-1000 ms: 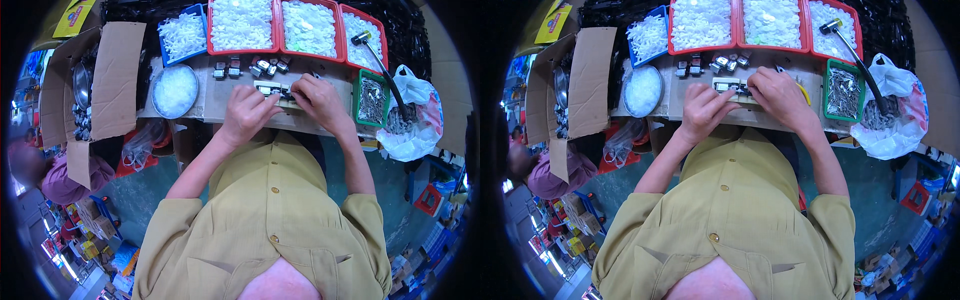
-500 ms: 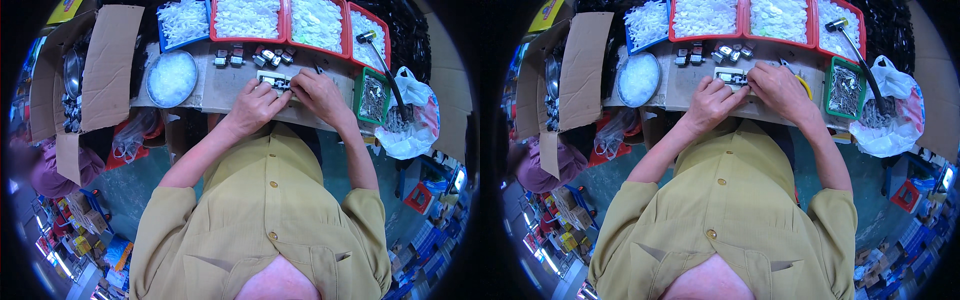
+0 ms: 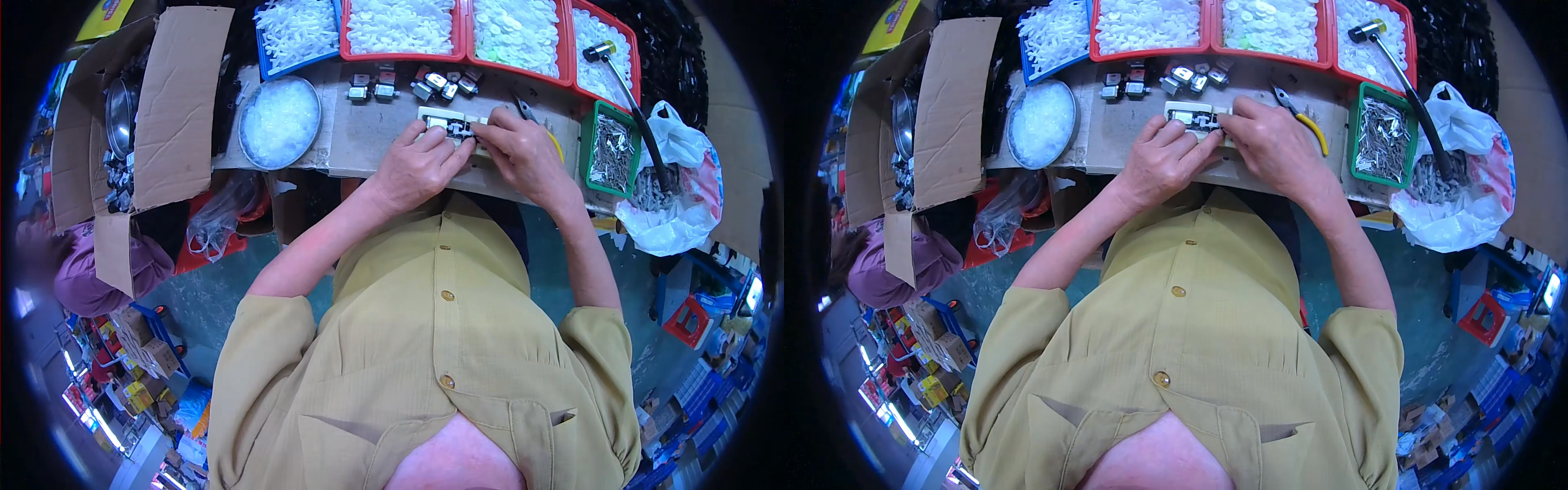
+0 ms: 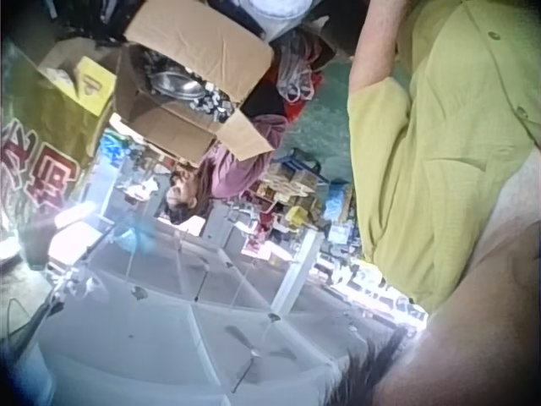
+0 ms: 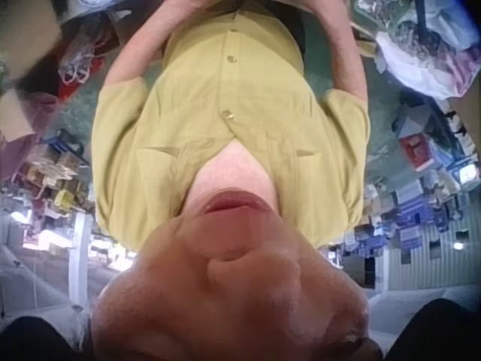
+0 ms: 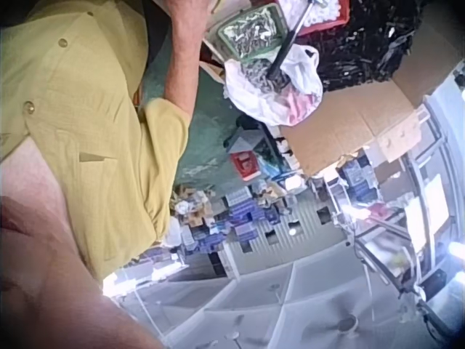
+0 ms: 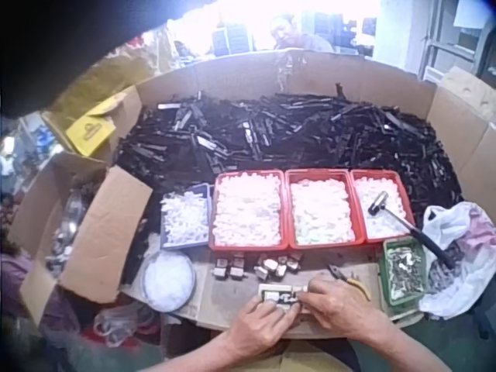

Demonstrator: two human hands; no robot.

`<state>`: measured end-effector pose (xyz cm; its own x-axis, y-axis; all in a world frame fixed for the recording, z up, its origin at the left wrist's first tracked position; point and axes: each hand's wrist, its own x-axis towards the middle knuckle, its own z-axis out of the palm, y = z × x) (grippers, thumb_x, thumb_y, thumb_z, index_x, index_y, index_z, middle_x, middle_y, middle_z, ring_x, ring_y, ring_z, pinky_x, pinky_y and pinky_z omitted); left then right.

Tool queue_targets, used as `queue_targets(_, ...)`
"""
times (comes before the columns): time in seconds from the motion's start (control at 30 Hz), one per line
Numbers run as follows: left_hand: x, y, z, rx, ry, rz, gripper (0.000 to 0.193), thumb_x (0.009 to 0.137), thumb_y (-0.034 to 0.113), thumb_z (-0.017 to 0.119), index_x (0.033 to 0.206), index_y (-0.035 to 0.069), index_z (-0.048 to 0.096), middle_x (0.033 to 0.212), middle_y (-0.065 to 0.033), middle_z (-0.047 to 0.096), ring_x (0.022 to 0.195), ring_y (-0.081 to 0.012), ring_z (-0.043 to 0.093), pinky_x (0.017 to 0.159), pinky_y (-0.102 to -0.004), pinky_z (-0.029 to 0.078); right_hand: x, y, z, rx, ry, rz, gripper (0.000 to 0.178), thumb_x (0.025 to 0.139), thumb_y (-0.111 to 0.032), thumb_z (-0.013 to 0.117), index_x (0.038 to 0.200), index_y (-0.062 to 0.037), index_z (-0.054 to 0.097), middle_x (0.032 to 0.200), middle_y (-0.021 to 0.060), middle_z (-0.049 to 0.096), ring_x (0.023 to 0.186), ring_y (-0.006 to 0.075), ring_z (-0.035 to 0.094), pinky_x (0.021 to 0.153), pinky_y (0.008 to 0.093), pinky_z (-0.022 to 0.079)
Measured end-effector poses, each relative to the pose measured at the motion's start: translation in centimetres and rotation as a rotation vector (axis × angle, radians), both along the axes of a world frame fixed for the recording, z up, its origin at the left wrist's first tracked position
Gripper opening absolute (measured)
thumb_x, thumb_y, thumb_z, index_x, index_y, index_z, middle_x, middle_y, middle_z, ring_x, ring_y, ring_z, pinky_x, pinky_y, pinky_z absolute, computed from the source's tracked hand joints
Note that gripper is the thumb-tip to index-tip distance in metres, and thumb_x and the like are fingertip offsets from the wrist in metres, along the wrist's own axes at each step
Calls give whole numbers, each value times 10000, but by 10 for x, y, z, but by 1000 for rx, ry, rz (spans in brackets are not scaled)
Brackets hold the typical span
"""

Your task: The person assembles small lock mechanisms at a cluttered workbench. They pick up lock bodies, insert pins and springs, and use pliers to adjust components. Finished units are placed on the table while the person continues the repetitive assembly cycle.

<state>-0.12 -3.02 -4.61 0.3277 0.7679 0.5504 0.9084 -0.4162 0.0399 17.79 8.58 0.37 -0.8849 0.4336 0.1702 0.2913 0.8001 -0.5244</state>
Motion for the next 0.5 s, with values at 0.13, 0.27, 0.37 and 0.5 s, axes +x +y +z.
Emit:
queue_targets(0.13,-1,-4,6,-51,3,0,329,825,215,705,1121,74,674,734,11,551,768,-168,542,759,-344,418,-3,1,-2,46,23,30,85,782,-19,619,862,9,623,822,163,567,770,369,629,665,466,495)
queue_targets(0.27,1,0,6,-50,-32,13,323,815,197,708,1112,73,683,721,5,534,760,-183,535,748,-355,418,0,3,-12,56,76,16,211,822,-74,666,1030,-40,672,848,122,576,741,346,609,639,436,469)
queue_targets(0.37,1,2,5,-66,-78,-18,384,788,164,763,1156,84,684,710,3,517,727,-188,509,733,-353,404,12,-3,-8,73,85,-44,216,825,-66,667,1041,-50,667,876,115,586,749,334,613,641,419,472)
queue_targets(0.5,4,4,5,-61,-112,-6,376,784,168,784,1136,84,684,710,-3,533,735,-200,512,747,-357,407,62,-2,14,54,153,-283,172,831,13,658,1000,-17,666,920,114,631,778,281,643,672,350,498)
